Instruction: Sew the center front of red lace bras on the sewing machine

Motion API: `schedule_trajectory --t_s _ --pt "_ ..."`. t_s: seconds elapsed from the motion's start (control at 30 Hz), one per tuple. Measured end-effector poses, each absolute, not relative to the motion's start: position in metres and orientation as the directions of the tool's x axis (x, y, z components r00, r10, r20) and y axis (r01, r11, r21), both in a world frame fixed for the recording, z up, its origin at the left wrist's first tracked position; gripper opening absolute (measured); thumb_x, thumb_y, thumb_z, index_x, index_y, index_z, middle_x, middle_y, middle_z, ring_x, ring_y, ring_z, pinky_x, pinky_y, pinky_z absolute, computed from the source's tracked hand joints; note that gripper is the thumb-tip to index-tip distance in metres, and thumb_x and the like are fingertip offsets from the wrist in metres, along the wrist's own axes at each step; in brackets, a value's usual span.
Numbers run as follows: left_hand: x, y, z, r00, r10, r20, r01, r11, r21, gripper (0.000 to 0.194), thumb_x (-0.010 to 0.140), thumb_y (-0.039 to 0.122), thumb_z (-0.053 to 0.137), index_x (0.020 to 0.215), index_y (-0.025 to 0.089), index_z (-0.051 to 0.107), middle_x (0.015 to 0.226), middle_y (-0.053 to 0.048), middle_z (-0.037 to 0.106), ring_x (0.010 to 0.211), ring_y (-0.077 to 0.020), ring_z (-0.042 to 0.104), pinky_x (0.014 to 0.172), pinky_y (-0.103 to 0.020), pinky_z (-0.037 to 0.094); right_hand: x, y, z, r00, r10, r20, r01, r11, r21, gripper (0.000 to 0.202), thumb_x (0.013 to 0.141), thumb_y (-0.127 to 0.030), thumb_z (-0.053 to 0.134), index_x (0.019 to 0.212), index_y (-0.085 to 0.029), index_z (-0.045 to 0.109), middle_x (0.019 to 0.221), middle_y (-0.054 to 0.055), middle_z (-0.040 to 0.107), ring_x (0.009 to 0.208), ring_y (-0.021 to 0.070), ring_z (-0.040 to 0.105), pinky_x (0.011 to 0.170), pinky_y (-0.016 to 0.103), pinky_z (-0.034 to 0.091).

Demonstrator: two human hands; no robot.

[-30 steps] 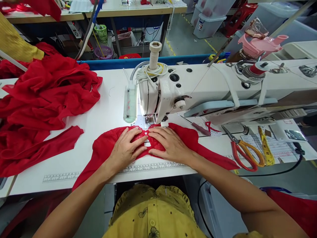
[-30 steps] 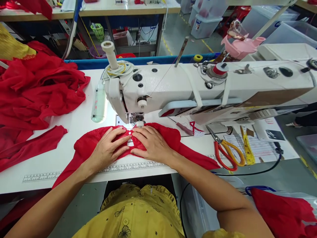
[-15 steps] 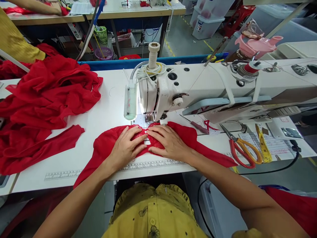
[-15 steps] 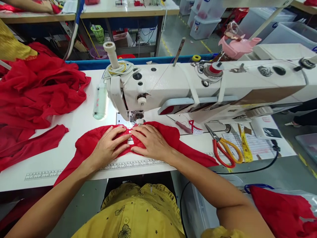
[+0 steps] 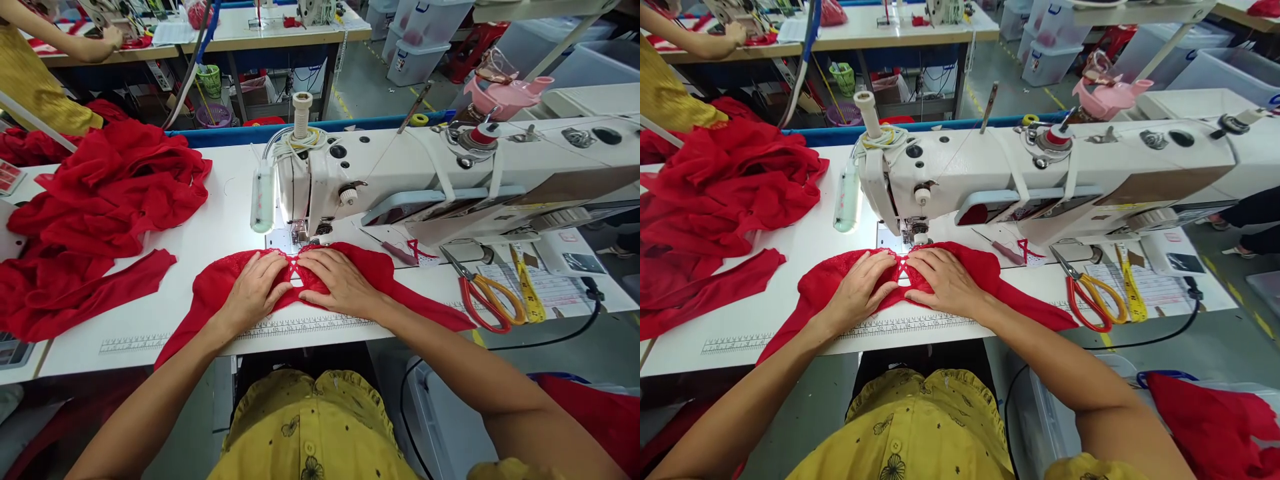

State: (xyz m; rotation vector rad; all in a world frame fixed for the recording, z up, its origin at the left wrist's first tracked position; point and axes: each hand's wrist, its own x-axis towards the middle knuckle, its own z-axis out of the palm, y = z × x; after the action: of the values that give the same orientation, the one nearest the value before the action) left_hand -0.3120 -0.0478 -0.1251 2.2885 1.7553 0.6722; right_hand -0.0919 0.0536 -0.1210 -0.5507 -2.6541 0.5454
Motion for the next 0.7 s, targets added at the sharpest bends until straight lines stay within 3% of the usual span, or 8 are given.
schedule_trajectory --t_s 0.13,0.7 --pt "-0.3109 -0.0467 -0.1249 0.206 0.94 0.272 0.871 -0.304 0.387 0.027 0.103 0.031 0.047 0.125 0.017 0.054 0.133 -0.011 0.063 0.132 -0.0256 0.052 0.117 -0.053 0.036 -0.0916 0.0544 -0.1213 -0.851 0.444 0.279 0.298 0.847 -0.439 0.059 0.092 -0.052 0.064 0.14 -0.021 0.052 0.139 0.012 0.058 0.13 0.0288 0.051 0.113 0.05 0.04" --pt "-0.3114 -0.0443 -0.1281 0.263 0.907 0.33 0.878 -0.367 0.307 0.031 0.1 0.023 0.053 0.131 0.022 0.058 0.132 -0.014 0.059 0.13 -0.0289 0.052 0.113 -0.059 0.04 -0.092 0.0551 -0.1218 -0.858 0.456 0.235 0.346 0.853 -0.391 0.054 0.096 -0.051 0.057 0.141 -0.021 0.053 0.143 0.01 0.057 0.127 0.0301 0.054 0.113 0.051 0.04"
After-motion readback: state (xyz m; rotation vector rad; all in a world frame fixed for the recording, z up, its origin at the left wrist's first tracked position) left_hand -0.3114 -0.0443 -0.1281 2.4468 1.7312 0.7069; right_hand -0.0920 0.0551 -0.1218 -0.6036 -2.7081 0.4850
